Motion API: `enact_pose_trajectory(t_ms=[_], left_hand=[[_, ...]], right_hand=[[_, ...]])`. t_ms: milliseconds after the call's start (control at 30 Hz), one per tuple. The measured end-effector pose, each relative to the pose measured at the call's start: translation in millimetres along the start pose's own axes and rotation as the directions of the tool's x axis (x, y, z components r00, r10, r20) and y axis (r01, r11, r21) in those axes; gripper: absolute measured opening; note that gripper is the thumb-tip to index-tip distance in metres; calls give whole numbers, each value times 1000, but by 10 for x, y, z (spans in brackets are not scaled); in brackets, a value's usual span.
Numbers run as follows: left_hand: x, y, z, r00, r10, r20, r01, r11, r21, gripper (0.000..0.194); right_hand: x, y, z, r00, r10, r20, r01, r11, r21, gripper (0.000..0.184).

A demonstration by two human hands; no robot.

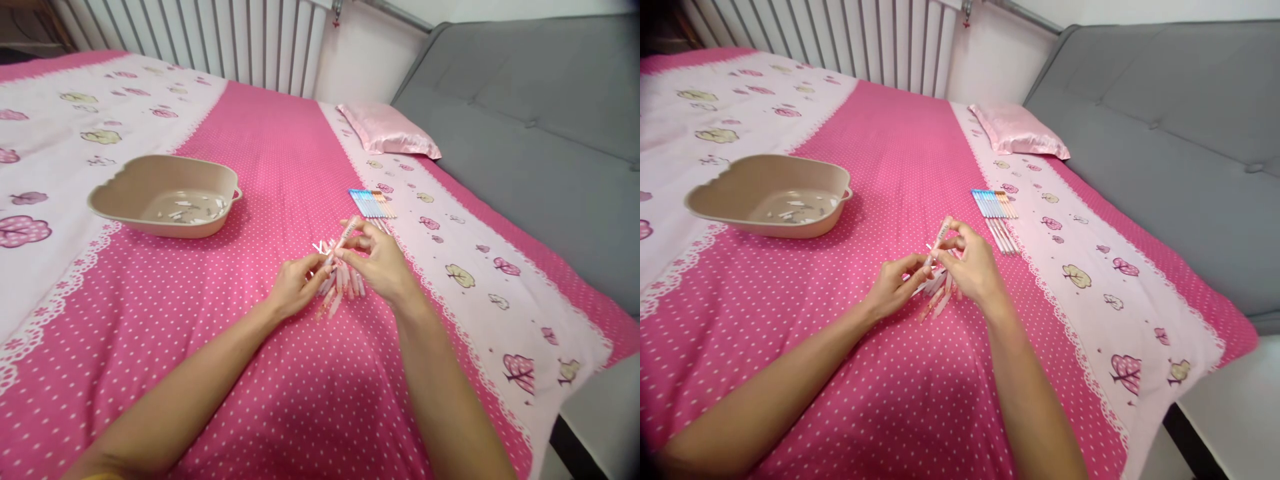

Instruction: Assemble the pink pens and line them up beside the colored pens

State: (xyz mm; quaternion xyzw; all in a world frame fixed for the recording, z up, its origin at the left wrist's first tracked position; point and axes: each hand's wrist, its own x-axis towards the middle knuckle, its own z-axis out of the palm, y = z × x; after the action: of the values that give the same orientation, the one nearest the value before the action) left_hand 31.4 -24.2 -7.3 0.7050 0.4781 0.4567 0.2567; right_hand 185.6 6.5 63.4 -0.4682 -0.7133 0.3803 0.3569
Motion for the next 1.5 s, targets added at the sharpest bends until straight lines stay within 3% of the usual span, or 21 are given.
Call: enact_pose_trajectory(t_ms=[300, 567, 733, 967, 1233, 1500], left_hand=[[0, 9, -5, 999, 30, -12, -30, 999, 34, 28], [1, -5, -4, 1000, -3, 9, 2, 1000, 7, 29], [-3, 19, -10, 1000, -18, 4, 18, 999, 26, 28], [-5, 8, -4, 999, -30, 21, 30, 1000, -1, 29], [0, 22, -9, 1000, -12, 4, 12, 1000, 18, 30], [9, -6, -17, 1000, 1, -11, -1, 1000, 3, 30]], right_hand=[[17, 36, 41, 996, -74, -56, 69, 993, -99, 45], [-23, -62, -13, 996, 8, 86, -26, 976, 216, 51], [-24, -61, -11, 992, 43, 116, -74, 960, 272, 50], [-10, -57, 12, 996, 60, 70, -75, 969, 234, 46], [26, 32, 36, 999, 8, -33, -7, 999, 43, 45], [35, 66, 234, 997, 20, 80, -46, 942, 332, 31]])
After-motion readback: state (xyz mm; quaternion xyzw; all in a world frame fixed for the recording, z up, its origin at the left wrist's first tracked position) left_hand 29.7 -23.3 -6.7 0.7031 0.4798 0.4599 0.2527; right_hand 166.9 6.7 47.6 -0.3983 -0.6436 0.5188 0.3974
